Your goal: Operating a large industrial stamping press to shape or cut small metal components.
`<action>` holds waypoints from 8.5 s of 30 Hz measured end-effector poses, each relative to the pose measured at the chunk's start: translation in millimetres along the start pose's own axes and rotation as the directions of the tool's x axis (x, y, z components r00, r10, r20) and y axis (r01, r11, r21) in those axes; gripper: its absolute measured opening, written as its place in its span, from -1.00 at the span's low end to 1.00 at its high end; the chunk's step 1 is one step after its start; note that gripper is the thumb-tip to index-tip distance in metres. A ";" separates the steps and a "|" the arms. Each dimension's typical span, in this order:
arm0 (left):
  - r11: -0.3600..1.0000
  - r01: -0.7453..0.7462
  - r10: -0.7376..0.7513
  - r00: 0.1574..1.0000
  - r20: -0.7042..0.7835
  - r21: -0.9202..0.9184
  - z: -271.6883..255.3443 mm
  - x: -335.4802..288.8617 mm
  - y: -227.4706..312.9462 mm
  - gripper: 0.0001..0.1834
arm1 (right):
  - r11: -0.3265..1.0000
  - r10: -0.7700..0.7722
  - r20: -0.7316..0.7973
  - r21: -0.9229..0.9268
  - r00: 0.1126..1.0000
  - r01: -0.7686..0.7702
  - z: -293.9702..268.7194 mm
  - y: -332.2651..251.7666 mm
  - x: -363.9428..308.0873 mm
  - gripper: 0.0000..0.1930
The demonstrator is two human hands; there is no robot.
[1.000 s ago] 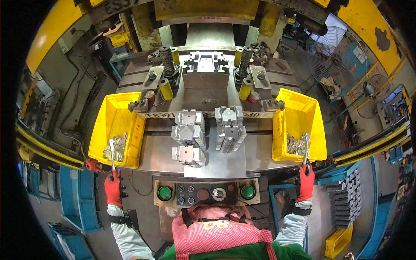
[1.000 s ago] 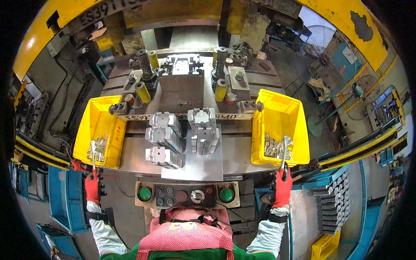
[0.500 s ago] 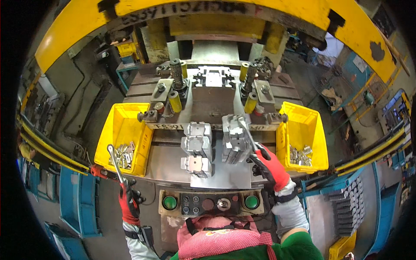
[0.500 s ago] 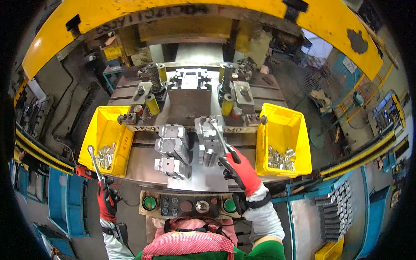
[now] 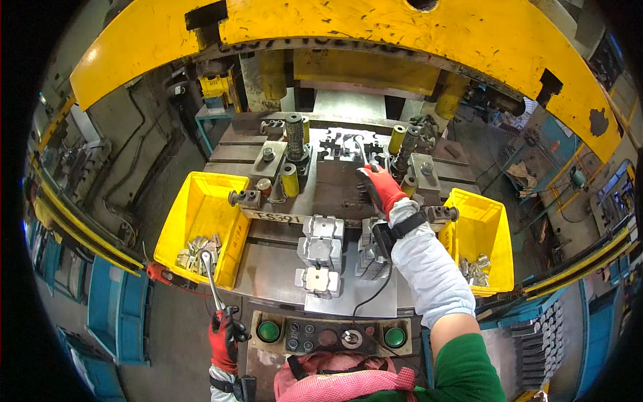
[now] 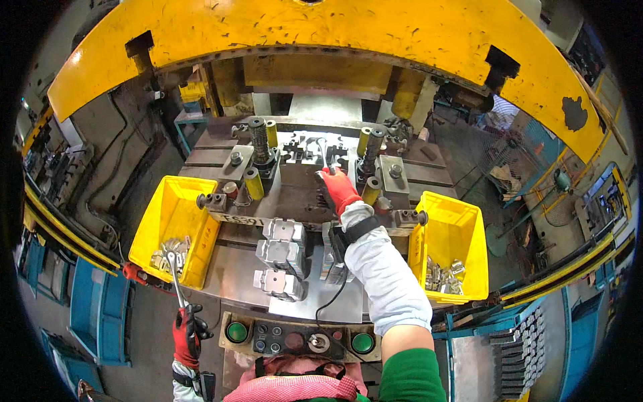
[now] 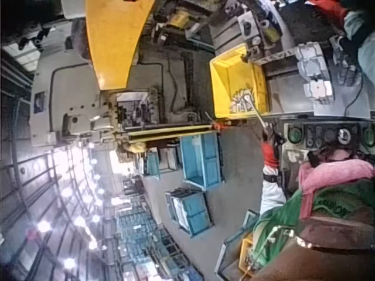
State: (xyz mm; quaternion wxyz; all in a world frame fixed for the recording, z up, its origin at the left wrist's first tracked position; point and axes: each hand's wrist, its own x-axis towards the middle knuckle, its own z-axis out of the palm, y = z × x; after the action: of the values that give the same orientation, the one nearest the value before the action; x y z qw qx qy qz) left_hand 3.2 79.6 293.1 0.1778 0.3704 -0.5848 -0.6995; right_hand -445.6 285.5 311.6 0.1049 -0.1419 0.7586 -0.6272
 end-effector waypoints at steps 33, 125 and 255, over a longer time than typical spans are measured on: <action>0.369 0.342 -0.082 0.938 -0.337 0.864 -75.7 114.5 -299.5 -0.03 | 0.533 0.576 -0.526 -0.338 0.625 -0.776 -69.8 312.5 -409.4 -0.27; 0.998 -0.045 0.039 0.988 -0.150 -0.038 -16.8 30.4 1.6 -0.68 | 0.980 -0.025 0.009 0.196 1.000 0.022 -58.6 -46.4 -189.8 -0.57; 0.997 -0.079 0.080 0.991 -0.109 0.015 -7.0 33.0 6.5 -0.78 | 0.957 0.167 0.095 0.223 0.981 -0.184 -64.2 -46.1 -232.6 -0.57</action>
State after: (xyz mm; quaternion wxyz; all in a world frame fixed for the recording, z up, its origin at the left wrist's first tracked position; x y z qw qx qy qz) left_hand -14.9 50.6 288.8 0.2352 0.3855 -0.5922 -0.6674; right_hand -245.3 417.4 364.8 0.2045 -0.0844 0.6856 -0.6936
